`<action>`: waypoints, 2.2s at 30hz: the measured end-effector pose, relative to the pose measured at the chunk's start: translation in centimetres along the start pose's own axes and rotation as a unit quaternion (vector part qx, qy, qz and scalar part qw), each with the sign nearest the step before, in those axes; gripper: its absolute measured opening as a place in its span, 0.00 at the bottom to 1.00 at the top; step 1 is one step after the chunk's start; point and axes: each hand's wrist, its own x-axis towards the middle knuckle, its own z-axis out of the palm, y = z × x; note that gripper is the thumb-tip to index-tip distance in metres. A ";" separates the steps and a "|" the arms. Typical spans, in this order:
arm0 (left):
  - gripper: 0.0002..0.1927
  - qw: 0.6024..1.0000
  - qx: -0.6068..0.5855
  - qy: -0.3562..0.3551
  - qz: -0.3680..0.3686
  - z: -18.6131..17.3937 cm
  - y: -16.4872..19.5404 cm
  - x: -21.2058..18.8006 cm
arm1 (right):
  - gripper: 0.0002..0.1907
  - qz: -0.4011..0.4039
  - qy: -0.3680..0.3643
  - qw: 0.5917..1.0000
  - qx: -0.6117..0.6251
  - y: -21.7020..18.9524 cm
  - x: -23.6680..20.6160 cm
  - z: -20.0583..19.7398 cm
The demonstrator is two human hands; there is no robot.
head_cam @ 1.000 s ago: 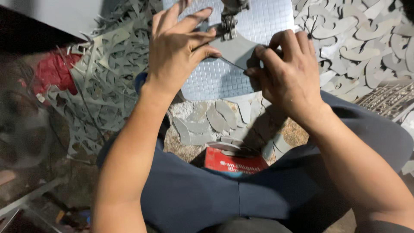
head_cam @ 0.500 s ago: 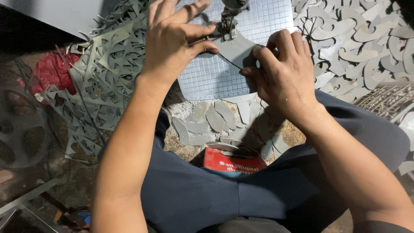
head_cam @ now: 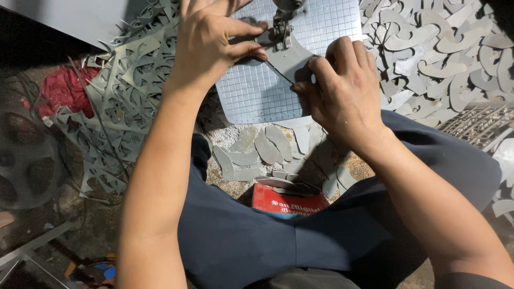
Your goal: The person sits cross-legged on the floor and uses a sewing machine to stitch gray shoe parts. They repeatedly pick up individual pieces, guide them under the needle, and place finished pieces aside.
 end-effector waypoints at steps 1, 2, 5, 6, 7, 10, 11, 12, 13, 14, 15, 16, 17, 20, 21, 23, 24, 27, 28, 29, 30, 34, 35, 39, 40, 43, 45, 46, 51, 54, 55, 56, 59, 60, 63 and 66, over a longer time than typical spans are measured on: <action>0.22 1.000 -0.002 -0.007 -0.008 0.0 -0.1 0.1 | 0.17 -0.001 0.000 1.000 0.000 0.0 0.0 0.1; 0.25 1.000 -0.003 -0.014 -0.016 0.0 -0.2 0.1 | 0.17 -0.003 0.001 1.000 0.000 0.0 0.0 0.1; 0.27 0.999 -0.027 -0.002 0.019 -0.1 -0.4 0.5 | 0.17 0.003 0.002 1.000 0.003 -0.1 0.1 0.3; 0.26 0.999 -0.038 -0.007 0.014 -0.1 -0.4 0.6 | 0.17 0.002 0.005 1.000 0.000 -0.2 0.1 0.3; 0.25 0.999 -0.050 -0.012 0.009 -0.2 -0.4 0.7 | 0.17 0.001 0.007 1.000 -0.003 -0.2 0.1 0.4; 0.22 0.998 -0.057 -0.007 0.026 -0.5 -0.2 0.8 | 0.17 0.004 0.011 1.000 -0.008 -0.4 0.1 0.4; 0.22 0.998 -0.056 -0.002 0.037 -0.6 -0.2 0.9 | 0.17 0.005 0.011 1.000 -0.009 -0.4 0.2 0.5; 0.21 0.997 -0.068 -0.015 0.023 -0.8 -0.1 1.0 | 0.18 0.005 0.012 1.000 -0.008 -0.5 0.2 0.4; 0.20 0.996 -0.080 -0.027 0.009 -0.8 -0.1 1.0 | 0.18 0.005 0.013 1.000 -0.008 -0.5 0.2 0.4; 0.19 0.995 -0.092 -0.040 -0.005 -0.9 0.0 1.1 | 0.18 0.005 0.015 1.000 -0.009 -0.6 0.3 0.4; 0.19 0.996 -0.082 -0.037 0.000 -1.0 0.0 1.2 | 0.18 0.007 0.015 1.000 -0.008 -0.6 0.3 0.3; 0.19 0.997 -0.071 -0.033 0.004 -1.1 0.0 1.2 | 0.18 0.008 0.016 1.000 -0.007 -0.7 0.3 0.3; 0.20 0.998 -0.060 -0.031 0.008 -1.1 0.0 1.3 | 0.18 0.010 0.016 1.000 -0.005 -0.8 0.3 0.3; 0.19 0.997 -0.053 0.002 0.053 -1.2 -0.1 1.3 | 0.18 0.013 0.018 1.000 -0.010 -1.0 0.4 0.2; 0.19 0.997 -0.059 0.002 0.056 -1.2 -0.1 1.3 | 0.18 0.013 0.019 1.000 -0.011 -1.1 0.4 0.2; 0.19 0.995 -0.073 0.001 0.064 -1.2 -0.4 1.3 | 0.18 0.013 0.020 1.000 -0.012 -1.2 0.5 0.3; 0.19 0.995 -0.075 -0.002 0.064 -1.2 -0.4 1.4 | 0.18 0.014 0.021 1.000 -0.012 -1.2 0.5 0.4; 0.20 0.995 -0.076 -0.006 0.069 -1.0 -0.8 1.8 | 0.19 0.016 0.025 1.000 -0.009 -1.2 0.6 0.5; 0.20 0.995 -0.073 -0.005 0.074 -0.9 -0.9 1.9 | 0.19 0.015 0.027 0.999 -0.008 -1.2 0.5 0.5; 0.21 0.994 -0.070 -0.005 0.079 -0.8 -0.9 2.0 | 0.19 0.015 0.028 0.999 -0.007 -1.2 0.5 0.6; 0.20 0.993 -0.089 -0.011 0.076 -0.8 -1.0 2.1 | 0.20 0.016 0.027 0.999 -0.008 -1.2 0.5 0.6; 0.19 0.989 -0.128 -0.019 0.077 -0.5 -1.4 2.2 | 0.20 0.020 0.026 0.999 -0.013 -1.2 0.5 0.7; 0.19 0.988 -0.130 -0.015 0.080 -0.3 -1.6 2.3 | 0.20 0.020 0.026 0.999 -0.015 -1.2 0.5 0.7; 0.14 0.981 -0.179 -0.046 0.055 0.4 -2.1 2.8 | 0.20 0.029 0.024 0.999 -0.009 -1.4 0.6 0.8; 0.13 0.977 -0.199 -0.052 0.051 0.6 -2.2 2.9 | 0.20 0.030 0.026 0.999 -0.008 -1.5 0.7 0.8; 0.09 0.908 -0.393 -0.101 -0.102 0.9 -2.2 3.0 | 0.20 0.035 0.027 0.999 -0.005 -1.6 0.7 0.8; 0.10 0.904 -0.400 -0.104 -0.107 0.6 -1.9 3.2 | 0.20 0.038 0.027 0.999 -0.005 -1.6 0.6 0.9; 0.12 0.941 -0.324 -0.086 -0.039 0.3 -1.6 3.2 | 0.20 0.039 0.027 0.999 -0.005 -1.6 0.6 1.0; 0.18 0.993 -0.084 -0.077 -0.034 -2.0 1.7 2.6 | 0.24 0.042 0.004 0.999 -0.020 -1.1 0.6 0.6; 0.27 0.991 0.054 -0.080 -0.097 -2.3 5.3 1.0 | 0.29 0.028 -0.025 0.999 -0.011 0.3 0.2 -0.5; 0.33 0.987 0.052 -0.088 -0.125 -2.0 6.7 0.1 | 0.28 0.022 -0.041 0.999 -0.009 1.0 -0.1 -1.0; 0.39 0.982 0.050 -0.095 -0.154 -1.7 7.8 -0.5 | 0.28 0.016 -0.059 0.998 -0.007 1.6 -0.5 -1.5; 0.49 0.984 0.086 -0.056 -0.148 0.2 10.4 -1.8 | 0.22 0.007 -0.062 0.998 0.004 2.9 -1.5 -1.9; 0.50 0.985 0.079 -0.052 -0.145 0.7 10.8 -2.1 | 0.22 -0.001 -0.058 0.998 -0.005 3.0 -1.8 -1.7; 0.52 0.987 0.065 -0.041 -0.139 1.6 11.1 -2.7 | 0.23 -0.015 -0.053 0.998 -0.021 2.9 -1.9 -1.2; 0.49 0.988 0.057 -0.036 -0.136 1.9 11.1 -2.7 | 0.23 -0.009 -0.063 0.998 -0.029 2.6 -1.4 -1.3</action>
